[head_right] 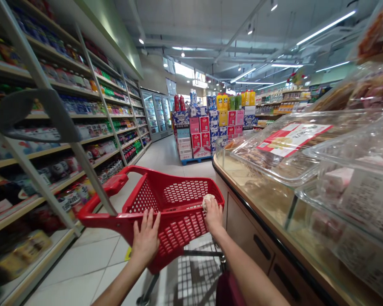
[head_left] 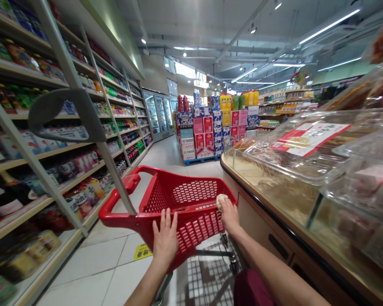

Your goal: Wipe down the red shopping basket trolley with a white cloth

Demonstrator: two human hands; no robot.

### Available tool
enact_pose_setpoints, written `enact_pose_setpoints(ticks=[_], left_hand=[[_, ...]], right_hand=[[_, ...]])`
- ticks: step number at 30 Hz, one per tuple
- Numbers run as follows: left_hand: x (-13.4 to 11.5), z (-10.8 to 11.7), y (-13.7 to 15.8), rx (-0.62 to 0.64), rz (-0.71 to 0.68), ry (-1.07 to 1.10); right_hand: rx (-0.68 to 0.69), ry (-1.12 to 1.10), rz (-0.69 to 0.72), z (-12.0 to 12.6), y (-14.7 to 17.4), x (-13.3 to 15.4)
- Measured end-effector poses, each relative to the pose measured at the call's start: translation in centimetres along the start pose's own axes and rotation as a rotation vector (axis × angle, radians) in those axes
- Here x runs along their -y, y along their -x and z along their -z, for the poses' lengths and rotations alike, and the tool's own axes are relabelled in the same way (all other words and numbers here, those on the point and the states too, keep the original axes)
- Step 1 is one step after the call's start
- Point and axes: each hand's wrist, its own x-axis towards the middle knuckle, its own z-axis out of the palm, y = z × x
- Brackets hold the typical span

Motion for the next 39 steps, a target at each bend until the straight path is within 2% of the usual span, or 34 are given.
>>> enact_pose_setpoints(ticks=[1,4,5,6,10,11,12,16,17,20,21,22,25,27,28,31,33,37,39], left_hand=[[-0.1,0.0,0.0,0.002,0.007,0.005],[-0.1,0.1,0.0,0.005,0.014,0.023],[-0.1,0.2,0.0,0.006,0.011,0.027],[0.0,0.3,0.0,0.007,0.005,0.031],[0.0,0.4,0.3,0.01,-0.001,0.04],[-0.1,0.3,0.3,0.005,0.002,0.042],[-0.2,0.3,0.3,-0.002,0.006,0.044],[-0.2,0.1,0.4,-0.018,0.001,0.065],[-0.2,0.0,0.4,-0.018,-0.005,0.069],[-0.2,-0.1,0.4,-0.025,-0.01,0.08],[-0.2,-0.1,0.4,-0.03,-0.006,0.081],[-0.2,-0.2,0.4,-0.038,-0.001,0.081],[-0.2,-0.2,0.4,-0.059,0.008,0.072],[-0.1,-0.2,0.5,-0.06,-0.002,0.074],[-0.1,-0.2,0.5,-0.056,-0.009,0.079],[0.0,-0.2,0.5,-0.049,-0.027,0.09],[-0.1,-0.3,0.4,-0.055,-0.02,0.094],[-0.4,-0.5,0.6,-0.09,0.002,0.095],[-0.3,-0.4,0.7,-0.118,0.001,0.104]], right_hand=[[0.006,-0.005,0.048,-0.2,0.2,0.6],[0.034,-0.039,0.334,-0.7,0.8,2.1],[0.034,-0.044,0.382,-0.7,0.9,2.1],[0.025,-0.041,0.366,-0.6,0.9,1.8],[-0.052,-0.003,0.008,-0.3,0.3,0.2],[-0.06,-0.005,-0.004,-0.5,0.4,0.2],[-0.061,-0.013,0.044,-0.9,0.5,0.5],[-0.045,-0.065,0.39,-1.9,1.0,2.1],[-0.049,-0.064,0.381,-1.9,1.0,2.2],[-0.075,-0.047,0.137,-1.6,0.8,2.5],[-0.083,-0.051,0.101,-1.7,0.9,2.8],[-0.089,-0.063,0.127,-1.8,1.0,3.4],[-0.081,-0.107,0.418,-2.4,1.5,5.2],[-0.054,-0.104,0.486,-2.5,1.3,5.3],[-0.043,-0.092,0.438,-2.3,1.1,4.9],[-0.057,-0.061,0.155,-1.7,0.4,3.3],[-0.072,-0.067,0.106,-1.6,0.5,3.1],[-0.04,-0.115,0.402,-2.2,1.8,5.1],[-0.019,-0.13,0.464,-2.2,2.0,5.8]])
